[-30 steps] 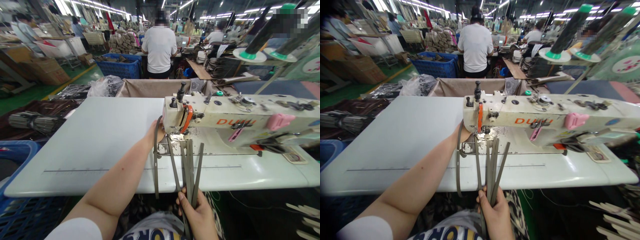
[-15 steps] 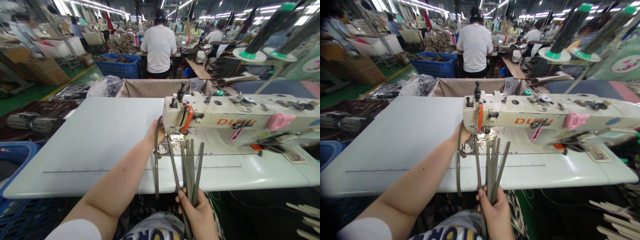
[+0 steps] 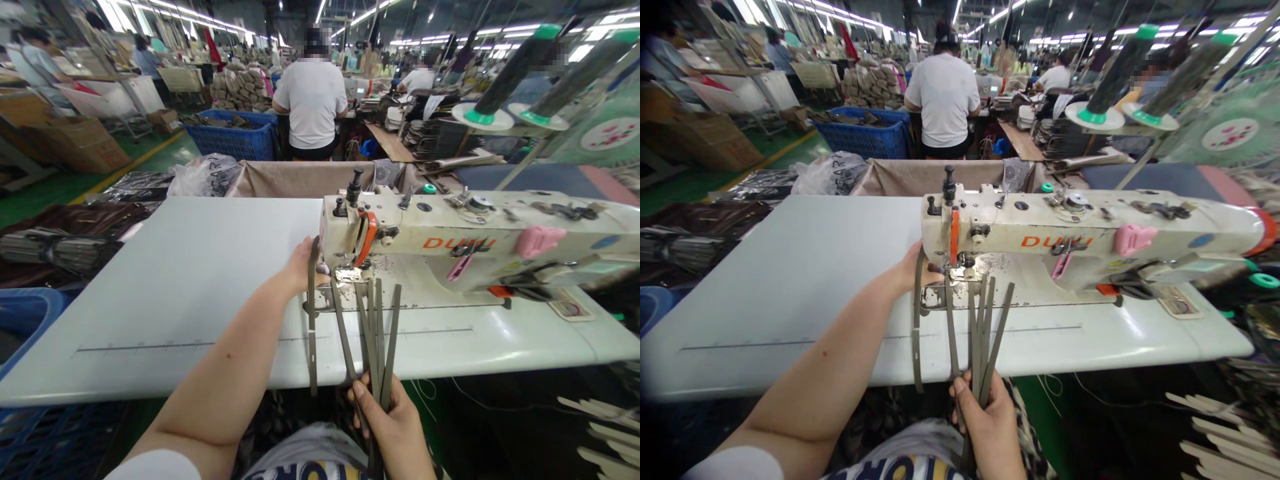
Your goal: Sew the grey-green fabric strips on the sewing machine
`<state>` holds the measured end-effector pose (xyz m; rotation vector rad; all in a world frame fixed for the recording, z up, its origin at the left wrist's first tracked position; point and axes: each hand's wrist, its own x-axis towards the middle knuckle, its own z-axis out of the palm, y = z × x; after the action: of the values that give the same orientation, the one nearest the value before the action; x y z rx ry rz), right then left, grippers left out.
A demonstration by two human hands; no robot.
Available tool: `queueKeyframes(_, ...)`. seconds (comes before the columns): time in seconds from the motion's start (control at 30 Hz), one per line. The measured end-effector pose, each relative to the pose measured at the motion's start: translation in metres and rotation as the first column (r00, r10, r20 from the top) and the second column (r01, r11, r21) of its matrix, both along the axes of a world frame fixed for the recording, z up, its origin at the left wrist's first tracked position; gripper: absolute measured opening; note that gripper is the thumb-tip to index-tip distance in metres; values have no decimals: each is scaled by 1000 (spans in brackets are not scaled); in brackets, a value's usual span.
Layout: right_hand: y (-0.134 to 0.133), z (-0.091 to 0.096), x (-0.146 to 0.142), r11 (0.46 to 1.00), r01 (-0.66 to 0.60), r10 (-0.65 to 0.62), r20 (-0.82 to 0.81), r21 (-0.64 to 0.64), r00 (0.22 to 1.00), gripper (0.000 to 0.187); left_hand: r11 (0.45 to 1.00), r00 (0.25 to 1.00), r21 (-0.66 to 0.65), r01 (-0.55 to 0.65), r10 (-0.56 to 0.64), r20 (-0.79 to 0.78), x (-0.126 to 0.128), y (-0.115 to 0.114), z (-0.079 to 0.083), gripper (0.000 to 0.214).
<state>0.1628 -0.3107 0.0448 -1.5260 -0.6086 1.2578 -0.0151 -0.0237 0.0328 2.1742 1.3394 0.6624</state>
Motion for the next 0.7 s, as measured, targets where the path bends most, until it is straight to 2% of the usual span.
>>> queueKeyframes(0.07, -3, 0, 3, 999, -32, 32, -30, -1, 999, 68, 998, 999, -45, 50, -49, 5, -2, -3, 0, 89)
queueKeyframes(0.13, -6, -2, 8, 999, -52, 52, -103, 7, 993, 65, 995, 996, -62, 82, -81, 26, -2, -4, -1, 97)
queueKeyframes(0.3, -12, -7, 17, 999, -40, 41, -324, 8, 945, 59, 991, 998, -120, 60, -61, -7, 1, -5, -2, 85)
queueKeyframes(0.37, -13, -8, 18, 999, -43, 43, -317, 6, 948, 57, 991, 998, -123, 57, -59, -18, 1, -6, 0, 81)
queueKeyframes(0.53, -16, -11, 21, 994, -94, 84, -178, -49, 980, 60, 990, 991, -119, 74, -87, -103, 1, -7, 10, 76)
queueKeyframes(0.7, -18, -11, 25, 987, -153, 145, -124, -57, 982, 68, 991, 980, -98, 89, -104, -168, 4, -7, 16, 92)
